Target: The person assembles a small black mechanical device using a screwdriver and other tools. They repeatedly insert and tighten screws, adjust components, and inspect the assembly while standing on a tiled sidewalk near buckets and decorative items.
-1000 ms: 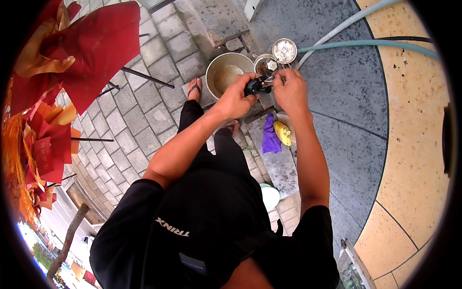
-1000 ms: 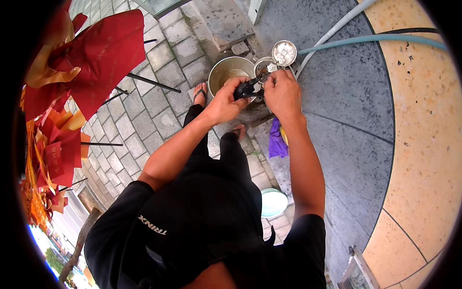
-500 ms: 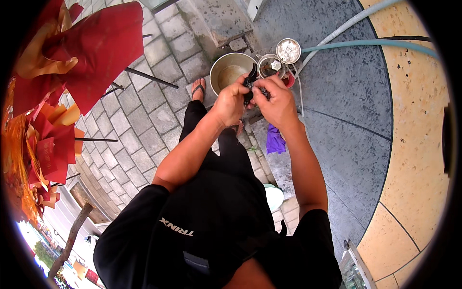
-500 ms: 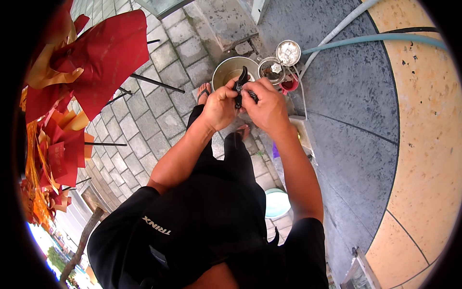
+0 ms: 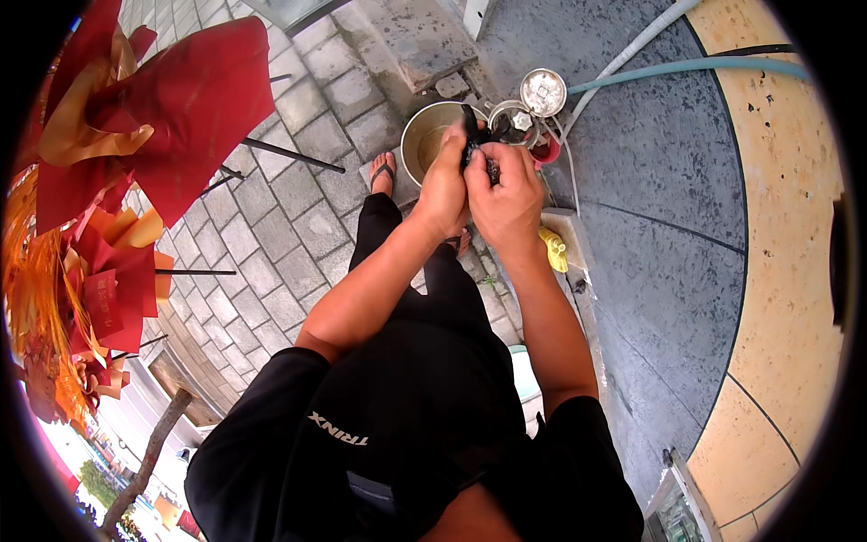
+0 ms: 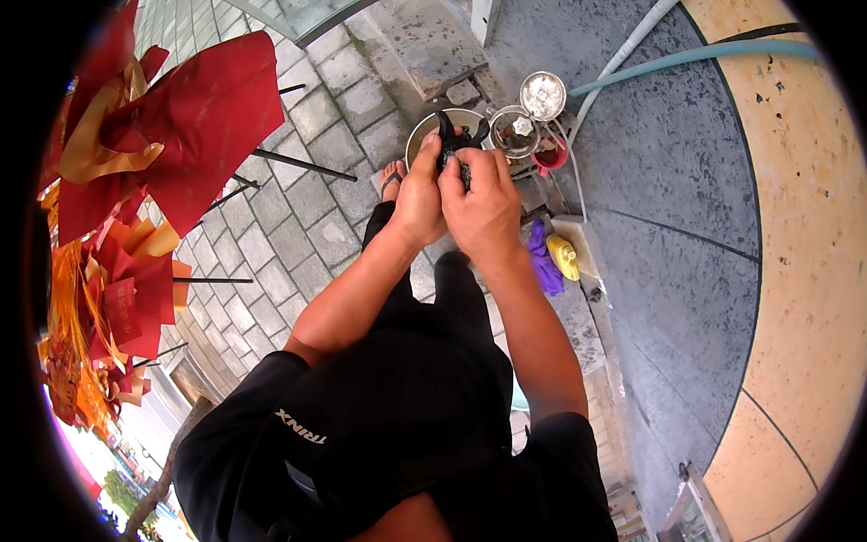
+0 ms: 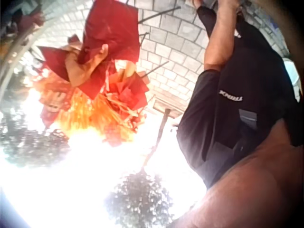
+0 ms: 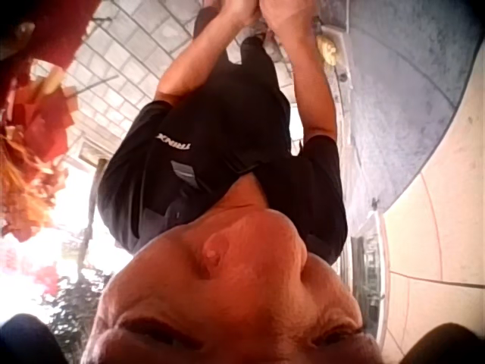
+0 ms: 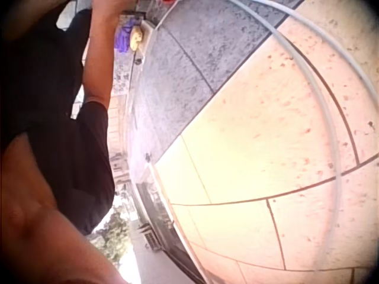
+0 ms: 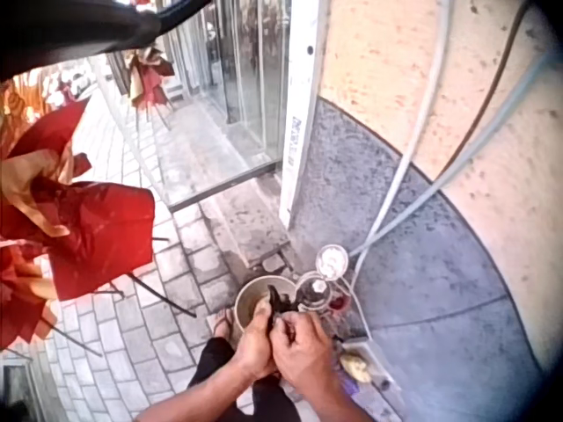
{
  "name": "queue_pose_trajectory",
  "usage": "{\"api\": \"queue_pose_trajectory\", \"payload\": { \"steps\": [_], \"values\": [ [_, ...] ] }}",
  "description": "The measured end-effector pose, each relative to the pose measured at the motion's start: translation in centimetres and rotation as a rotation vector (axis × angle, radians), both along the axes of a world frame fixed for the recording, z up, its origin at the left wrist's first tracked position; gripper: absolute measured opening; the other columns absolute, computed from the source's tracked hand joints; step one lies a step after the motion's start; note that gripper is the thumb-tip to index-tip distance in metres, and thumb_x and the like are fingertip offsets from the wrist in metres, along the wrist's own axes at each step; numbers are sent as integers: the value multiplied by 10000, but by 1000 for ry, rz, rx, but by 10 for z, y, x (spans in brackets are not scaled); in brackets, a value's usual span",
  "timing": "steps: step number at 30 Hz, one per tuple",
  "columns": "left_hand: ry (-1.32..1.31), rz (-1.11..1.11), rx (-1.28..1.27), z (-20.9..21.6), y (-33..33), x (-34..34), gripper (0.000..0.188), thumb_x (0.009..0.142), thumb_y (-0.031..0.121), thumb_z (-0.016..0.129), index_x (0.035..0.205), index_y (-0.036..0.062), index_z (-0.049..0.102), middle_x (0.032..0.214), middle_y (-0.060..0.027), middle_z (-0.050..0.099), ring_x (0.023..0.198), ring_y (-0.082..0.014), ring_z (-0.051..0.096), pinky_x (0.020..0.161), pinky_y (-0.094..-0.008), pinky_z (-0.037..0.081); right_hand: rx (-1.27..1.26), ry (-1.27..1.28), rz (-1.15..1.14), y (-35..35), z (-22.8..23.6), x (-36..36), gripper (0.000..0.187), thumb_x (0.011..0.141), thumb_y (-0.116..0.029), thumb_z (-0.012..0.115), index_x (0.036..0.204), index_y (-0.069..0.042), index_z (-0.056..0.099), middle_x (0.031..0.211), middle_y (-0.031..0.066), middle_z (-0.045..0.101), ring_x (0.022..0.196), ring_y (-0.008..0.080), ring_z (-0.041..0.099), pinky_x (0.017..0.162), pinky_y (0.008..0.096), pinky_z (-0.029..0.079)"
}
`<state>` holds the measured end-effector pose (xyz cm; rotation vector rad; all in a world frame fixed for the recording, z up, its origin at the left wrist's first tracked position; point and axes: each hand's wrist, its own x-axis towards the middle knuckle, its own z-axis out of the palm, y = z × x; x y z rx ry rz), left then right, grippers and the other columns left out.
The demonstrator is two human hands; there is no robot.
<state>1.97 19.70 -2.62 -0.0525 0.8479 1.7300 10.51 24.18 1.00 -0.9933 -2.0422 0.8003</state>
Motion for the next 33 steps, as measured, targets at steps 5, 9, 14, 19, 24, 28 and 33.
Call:
{"api": "queue_pose_trajectory", "payload": {
  "steps": [5, 9, 14, 19, 24, 28, 33],
  "values": [
    [771, 35, -75, -26, -5, 1, 438, 1149, 364, 322, 1377, 30, 490, 1263, -76, 534, 1151, -169, 517, 1042, -309, 418, -444, 145, -210, 1, -4, -13, 146, 873, -120, 738, 936, 1, 687, 842, 152, 706, 733, 281, 699, 674, 384, 552],
    [371, 25, -42, -2, -6, 0, 367, 1153, 344, 311, 1316, 88, 517, 1206, -47, 567, 1078, -154, 557, 1005, -341, 468, -207, 53, 39, -1, -8, -3, 125, 881, -88, 723, 960, -21, 653, 879, 140, 664, 748, 319, 679, 671, 419, 545],
    [-100, 29, -71, -3, -6, -6, 383, 1138, 407, 349, 1258, 121, 574, 1178, -56, 625, 1000, -195, 579, 932, -371, 498, 221, -179, 492, 26, -10, 31, 115, 872, -47, 694, 961, -49, 622, 892, 130, 605, 798, 355, 645, 705, 469, 530],
    [-317, -163, -30, -19, -12, -26, 386, 1124, 439, 365, 1240, 157, 601, 1158, -63, 657, 952, -221, 612, 873, -430, 521, 27, -114, 89, 41, -9, 41, 139, 867, -65, 732, 985, -56, 658, 933, 112, 646, 838, 329, 675, 734, 439, 547],
    [-358, -73, -122, -8, -8, -12, 367, 1128, 425, 359, 1220, 160, 597, 1152, -62, 658, 948, -220, 621, 816, -403, 512, 156, -127, 444, 22, -5, 30, 128, 858, -56, 723, 976, -50, 674, 934, 114, 645, 834, 351, 664, 737, 448, 541],
    [-295, -125, -72, -5, -21, -20, 339, 1111, 420, 421, 1210, 162, 617, 1129, -62, 672, 933, -227, 620, 787, -391, 504, 61, -228, 344, 41, -24, 55, 88, 869, -66, 705, 949, -49, 673, 944, 123, 648, 817, 374, 663, 707, 461, 536],
    [-346, -112, -41, -12, -19, -21, 323, 1097, 412, 472, 1196, 148, 630, 1094, -71, 682, 909, -233, 622, 757, -380, 511, -218, 0, 214, 28, -5, 48, 124, 885, -52, 719, 1000, -35, 677, 948, 132, 655, 805, 354, 680, 695, 428, 555]
  ]
}}
